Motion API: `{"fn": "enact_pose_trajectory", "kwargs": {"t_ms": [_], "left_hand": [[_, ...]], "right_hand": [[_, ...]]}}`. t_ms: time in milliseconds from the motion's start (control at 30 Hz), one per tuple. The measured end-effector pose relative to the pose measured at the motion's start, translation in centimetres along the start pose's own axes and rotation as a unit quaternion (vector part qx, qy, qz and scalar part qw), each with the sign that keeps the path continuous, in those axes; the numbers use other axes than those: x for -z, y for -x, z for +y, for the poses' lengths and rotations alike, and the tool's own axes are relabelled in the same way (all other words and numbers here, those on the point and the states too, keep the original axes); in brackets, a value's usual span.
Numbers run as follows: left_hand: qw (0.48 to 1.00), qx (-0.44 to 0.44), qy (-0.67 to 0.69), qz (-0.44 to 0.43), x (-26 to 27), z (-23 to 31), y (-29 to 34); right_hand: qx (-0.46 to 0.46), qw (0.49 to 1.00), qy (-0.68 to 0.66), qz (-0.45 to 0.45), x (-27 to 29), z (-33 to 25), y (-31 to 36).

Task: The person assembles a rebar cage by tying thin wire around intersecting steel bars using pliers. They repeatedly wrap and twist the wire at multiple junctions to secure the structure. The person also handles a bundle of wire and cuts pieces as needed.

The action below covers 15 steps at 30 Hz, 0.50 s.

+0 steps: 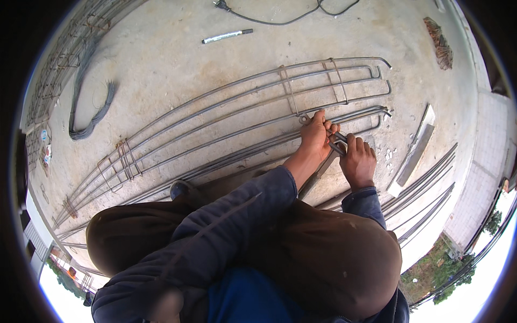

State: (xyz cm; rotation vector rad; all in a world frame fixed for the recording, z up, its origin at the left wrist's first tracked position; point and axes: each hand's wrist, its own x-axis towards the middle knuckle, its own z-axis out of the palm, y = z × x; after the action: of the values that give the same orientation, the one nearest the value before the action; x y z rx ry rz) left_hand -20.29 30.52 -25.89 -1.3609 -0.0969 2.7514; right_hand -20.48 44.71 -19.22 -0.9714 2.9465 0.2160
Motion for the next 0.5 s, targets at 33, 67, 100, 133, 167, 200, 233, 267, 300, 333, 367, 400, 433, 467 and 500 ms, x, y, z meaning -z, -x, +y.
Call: {"fn": "enact_pose_trajectory", "kwargs": {"t_ms": [33,67,100,133,167,200,233,267,300,333,367,400,433,467,500], "left_hand": [[1.0,0.005,-0.01,-0.014,0.1,0.1,-0.2],[1.0,0.001,-0.005,-0.017,0.3,0.1,-0.3],[1.0,-0.004,0.001,-0.021,0.5,0.2,-0.3],[1.0,-0.001,0.003,-0.029,0.2,-0.1,-0.5],[0.999,0.002,0.013,-0.031,0.2,-0.2,-0.7],[0.999,-0.005,0.014,-0.03,0.1,-0.3,-0.9],[0.999,-0.012,0.015,-0.028,0.1,-0.4,-1.0],[0.999,-0.019,0.016,-0.027,0.1,-0.5,-1.2],[0.999,-0.026,0.017,-0.037,0.2,-0.6,-1.3],[0.998,-0.033,0.018,-0.047,0.4,-0.6,-1.3],[0.997,-0.042,0.019,-0.056,0.5,-0.4,-1.2],[0.997,-0.048,-0.025,-0.052,0.8,-0.3,-1.0],[0.995,-0.055,-0.069,-0.048,1.2,-0.2,-0.5],[0.991,-0.062,-0.111,-0.043,1.6,0.1,0.0],[0.991,-0.051,-0.108,-0.06,2.1,0.5,0.5]], "right_hand": [[0.012,1.0,-0.008,0.0,0.1,0.3,-0.6],[0.024,1.0,-0.016,-0.001,0.1,0.5,-1.2],[0.037,0.999,-0.021,0.003,0.1,0.5,-1.5],[0.039,0.999,-0.022,-0.003,0.3,1.0,-1.6],[0.047,0.999,-0.024,-0.008,0.4,1.3,-1.9],[0.054,0.998,-0.027,-0.013,0.5,1.5,-2.2],[0.056,0.998,-0.035,-0.015,0.7,1.6,-2.4],[0.052,0.997,-0.045,-0.024,0.7,1.7,-2.6],[0.047,0.997,-0.056,-0.032,0.7,1.8,-2.7],[0.043,0.996,-0.066,-0.041,0.8,1.9,-2.7],[0.038,0.993,-0.091,-0.072,0.9,1.9,-2.7],[0.033,0.987,-0.115,-0.104,1.1,1.9,-2.7],[0.03,0.981,-0.139,-0.135,1.3,1.8,-2.7],[-0.003,0.955,-0.205,-0.215,1.6,1.6,-2.7],[-0.036,0.918,-0.267,-0.292,2.0,1.3,-2.5]]}}
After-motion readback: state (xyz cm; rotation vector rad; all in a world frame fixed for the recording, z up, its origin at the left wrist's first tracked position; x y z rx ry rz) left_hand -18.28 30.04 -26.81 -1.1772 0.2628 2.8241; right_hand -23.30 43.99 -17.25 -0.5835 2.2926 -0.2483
